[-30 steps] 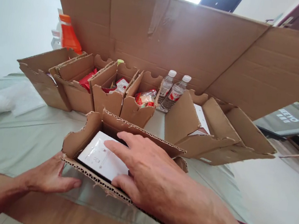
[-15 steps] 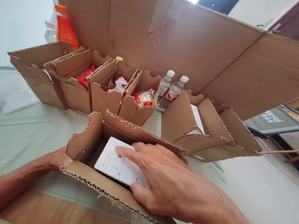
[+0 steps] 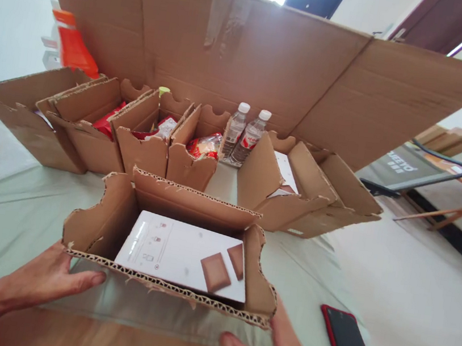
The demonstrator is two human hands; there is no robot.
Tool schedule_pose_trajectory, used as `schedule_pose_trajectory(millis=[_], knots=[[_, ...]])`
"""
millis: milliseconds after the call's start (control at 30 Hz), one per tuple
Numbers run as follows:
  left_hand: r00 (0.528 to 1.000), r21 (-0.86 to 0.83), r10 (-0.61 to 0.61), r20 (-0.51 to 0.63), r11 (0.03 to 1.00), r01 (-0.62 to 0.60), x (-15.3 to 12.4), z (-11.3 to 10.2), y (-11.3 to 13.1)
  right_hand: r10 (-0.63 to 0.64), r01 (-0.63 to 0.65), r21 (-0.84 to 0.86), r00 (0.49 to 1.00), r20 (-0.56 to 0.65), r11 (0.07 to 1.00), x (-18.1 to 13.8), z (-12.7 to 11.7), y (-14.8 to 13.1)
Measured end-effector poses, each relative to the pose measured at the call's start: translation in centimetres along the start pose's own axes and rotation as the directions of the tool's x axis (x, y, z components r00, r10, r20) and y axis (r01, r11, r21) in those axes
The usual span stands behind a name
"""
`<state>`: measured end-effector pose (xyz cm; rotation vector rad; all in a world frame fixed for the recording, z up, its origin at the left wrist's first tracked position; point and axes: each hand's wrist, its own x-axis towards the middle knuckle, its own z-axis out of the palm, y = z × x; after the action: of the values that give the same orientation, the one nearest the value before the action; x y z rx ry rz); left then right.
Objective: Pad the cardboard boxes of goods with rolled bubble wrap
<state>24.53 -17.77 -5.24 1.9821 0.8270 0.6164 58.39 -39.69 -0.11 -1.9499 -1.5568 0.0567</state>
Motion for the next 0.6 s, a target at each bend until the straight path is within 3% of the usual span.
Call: schedule_pose_trajectory(millis=[100, 233, 433, 600], knots=[[0.998, -0.045, -0.059, 0.024, 0.997, 0.06, 0.8, 1.2, 1.1, 0.015, -0.015, 0.048, 1.0, -0.012, 0.999, 1.5, 3.3, -1.6], [0.986, -0.131, -0.13, -0.109, 0.985, 0.115, 3.3, 3.2, 2.0, 0.129, -0.119, 0.118, 0.988, -0.082, 0.986, 4.4, 3.8, -1.6], [0.994, -0.23, -0.011, -0.113, 0.973, -0.016, 6.6, 5.6, 2.7, 0.217, -0.19, 0.192, 0.967, -0.131, 0.963, 5.1, 3.7, 1.9], [0.995, -0.254, 0.035, -0.095, 0.965, -0.058, 7.7, 6.1, 3.2, 0.288, -0.254, 0.235, 0.95, -0.119, 0.938, 4.6, 4.5, 3.2]])
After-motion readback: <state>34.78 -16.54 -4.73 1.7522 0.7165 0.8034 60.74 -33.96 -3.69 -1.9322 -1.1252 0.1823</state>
